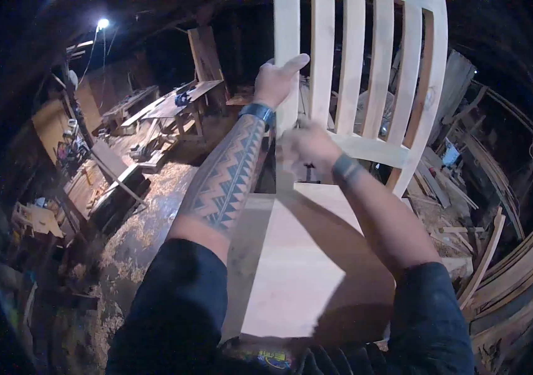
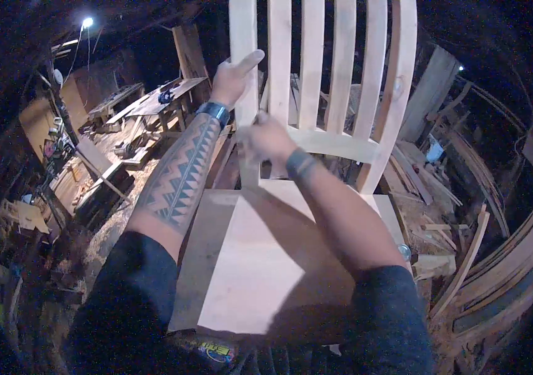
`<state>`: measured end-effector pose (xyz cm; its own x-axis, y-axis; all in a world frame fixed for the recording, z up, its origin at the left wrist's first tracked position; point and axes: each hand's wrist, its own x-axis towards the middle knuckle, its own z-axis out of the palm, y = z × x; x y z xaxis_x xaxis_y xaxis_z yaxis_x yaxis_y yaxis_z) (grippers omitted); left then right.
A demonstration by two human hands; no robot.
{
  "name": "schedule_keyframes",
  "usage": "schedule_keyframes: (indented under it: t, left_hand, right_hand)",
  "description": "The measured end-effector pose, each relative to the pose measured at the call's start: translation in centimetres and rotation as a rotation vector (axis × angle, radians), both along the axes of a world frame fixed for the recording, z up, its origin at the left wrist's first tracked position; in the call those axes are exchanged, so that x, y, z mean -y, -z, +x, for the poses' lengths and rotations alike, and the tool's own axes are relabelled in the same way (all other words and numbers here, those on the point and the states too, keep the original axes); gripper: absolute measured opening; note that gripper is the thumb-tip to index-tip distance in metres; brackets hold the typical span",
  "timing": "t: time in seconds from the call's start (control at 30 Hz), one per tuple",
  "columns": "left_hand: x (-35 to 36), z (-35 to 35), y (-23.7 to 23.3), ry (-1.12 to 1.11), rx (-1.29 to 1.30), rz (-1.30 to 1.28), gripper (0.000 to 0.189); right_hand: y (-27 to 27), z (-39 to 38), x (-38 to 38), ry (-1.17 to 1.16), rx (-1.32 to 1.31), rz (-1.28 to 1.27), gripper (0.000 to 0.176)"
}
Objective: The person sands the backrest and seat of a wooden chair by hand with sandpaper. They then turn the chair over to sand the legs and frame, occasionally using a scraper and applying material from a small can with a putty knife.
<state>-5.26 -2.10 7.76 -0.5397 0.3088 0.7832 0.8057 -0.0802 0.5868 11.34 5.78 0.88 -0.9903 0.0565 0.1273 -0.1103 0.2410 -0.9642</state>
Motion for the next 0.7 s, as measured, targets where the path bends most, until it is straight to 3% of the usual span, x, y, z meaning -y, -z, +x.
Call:
schedule_keyframes:
  t: [0.03, 0.1, 0.2, 0.27, 0.3, 0.33, 0.4, 0.43, 0.53, 0.6, 0.67, 0.7]
  left_hand:
    - [-0.2, 0.3, 0.2, 0.01, 0.075, 0.035, 0.077]
    - [0.4, 2.1, -0.6, -0.033, 0.161, 0.018, 0.076]
    - [0.0, 2.1, -0.3, -0.047, 0.129, 0.109, 0.078]
    - [-0.1, 1.3, 0.2, -0.119, 0.141, -0.011, 0.08]
    - [0.5, 1.4, -0.2, -0.155, 0.129, -0.104, 0.08]
    - [0.2, 0.2, -0.5, -0.147, 0.117, -0.143, 0.081]
    - [-1.0, -3.6, -0.1, -0.099, 0.101, -0.172, 0.082]
    - [-1.1, -3.1, 0.1, -0.075, 0.17, -0.124, 0.08]
    - [-0.7, -1.4, 0.3, -0.059, 0.045, 0.099, 0.077]
    - [0.0, -0.7, -0.2, -0.01, 0.054, 0.015, 0.074]
    - [-0.1, -1.6, 0.6, 0.014, -0.053, 0.001, 0.071]
    - [-0.7, -2.5, 0.9, 0.014, -0.169, 0.027, 0.07]
  right_hand:
    - [-0.7, -1.2, -0.5, 0.014, 0.019, -0.031, 0.087]
    - [2.6, -0.2, -0.2, 0.089, -0.11, 0.255, 0.082]
    - [2.1, 3.2, 2.3, 0.09, -0.196, 0.323, 0.054]
    - [-1.1, 1.7, 1.1, 0.066, -0.136, 0.215, 0.05]
    - [1.0, -3.2, -1.8, 0.17, -0.141, 0.165, 0.057]
    - [-0.6, -1.8, -0.8, 0.284, -0.111, 0.525, 0.056]
    - [2.9, -3.8, -1.2, 0.439, -0.529, 0.782, 0.048]
    - [4.2, -4.5, -1.6, 0.546, -0.579, 0.635, 0.042]
    - [3.1, 1.0, -1.2, 0.43, -0.555, 0.47, 0.036]
    - [3.0, 5.6, -1.5, 0.337, -0.533, 0.372, 0.035]
    - [1.4, 10.9, -3.8, 0.279, -0.456, 0.502, 0.039]
    - [0.9, 12.7, -6.2, 0.332, -0.573, 0.743, 0.04]
